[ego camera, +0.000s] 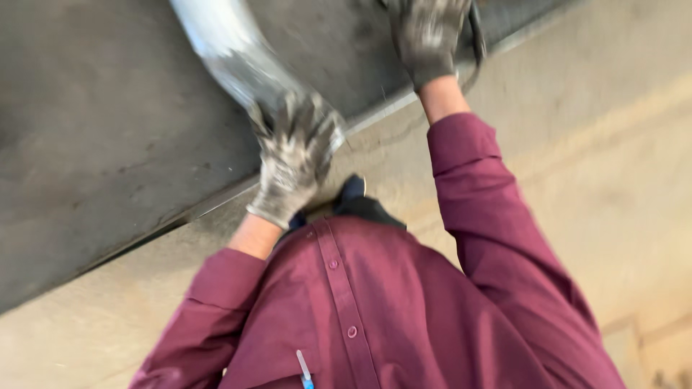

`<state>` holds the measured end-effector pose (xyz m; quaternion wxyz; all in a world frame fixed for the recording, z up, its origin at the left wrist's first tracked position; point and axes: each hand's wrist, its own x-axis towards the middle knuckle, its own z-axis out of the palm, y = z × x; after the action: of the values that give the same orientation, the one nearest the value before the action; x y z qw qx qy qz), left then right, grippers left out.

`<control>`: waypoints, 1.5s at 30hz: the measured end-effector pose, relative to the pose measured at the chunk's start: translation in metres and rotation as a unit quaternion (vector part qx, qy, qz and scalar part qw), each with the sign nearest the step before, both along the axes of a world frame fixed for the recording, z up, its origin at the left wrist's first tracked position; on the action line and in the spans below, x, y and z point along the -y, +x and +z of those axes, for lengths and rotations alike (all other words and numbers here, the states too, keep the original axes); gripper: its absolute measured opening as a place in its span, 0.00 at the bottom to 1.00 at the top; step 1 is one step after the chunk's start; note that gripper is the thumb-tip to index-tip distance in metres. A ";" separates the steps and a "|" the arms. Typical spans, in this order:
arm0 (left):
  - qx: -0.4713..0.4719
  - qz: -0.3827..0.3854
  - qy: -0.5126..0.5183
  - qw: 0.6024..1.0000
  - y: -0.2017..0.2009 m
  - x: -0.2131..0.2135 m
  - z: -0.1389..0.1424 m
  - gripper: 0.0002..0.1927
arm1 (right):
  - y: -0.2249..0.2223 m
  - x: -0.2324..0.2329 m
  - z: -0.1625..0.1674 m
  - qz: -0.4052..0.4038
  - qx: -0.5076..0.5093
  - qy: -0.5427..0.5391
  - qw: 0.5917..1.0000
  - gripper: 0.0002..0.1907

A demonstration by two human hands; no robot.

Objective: The person handles curved metal pipes on a workbench and uses an angle grinder to grind and polish their surfaces, repositioning and turning the pipes to work different sections, and occasionally uses a file on the pipe ends.

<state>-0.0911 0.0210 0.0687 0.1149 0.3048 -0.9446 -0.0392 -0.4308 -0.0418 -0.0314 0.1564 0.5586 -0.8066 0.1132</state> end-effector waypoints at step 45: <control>-0.162 0.388 0.046 0.906 0.335 0.037 0.017 0.40 | 0.470 0.162 0.070 0.232 0.749 0.019 0.620 0.40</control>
<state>0.2443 -0.0162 0.0860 0.2580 0.6415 -0.7176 -0.0834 0.0391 -0.2035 0.0383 -0.5443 0.4516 -0.4898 0.5097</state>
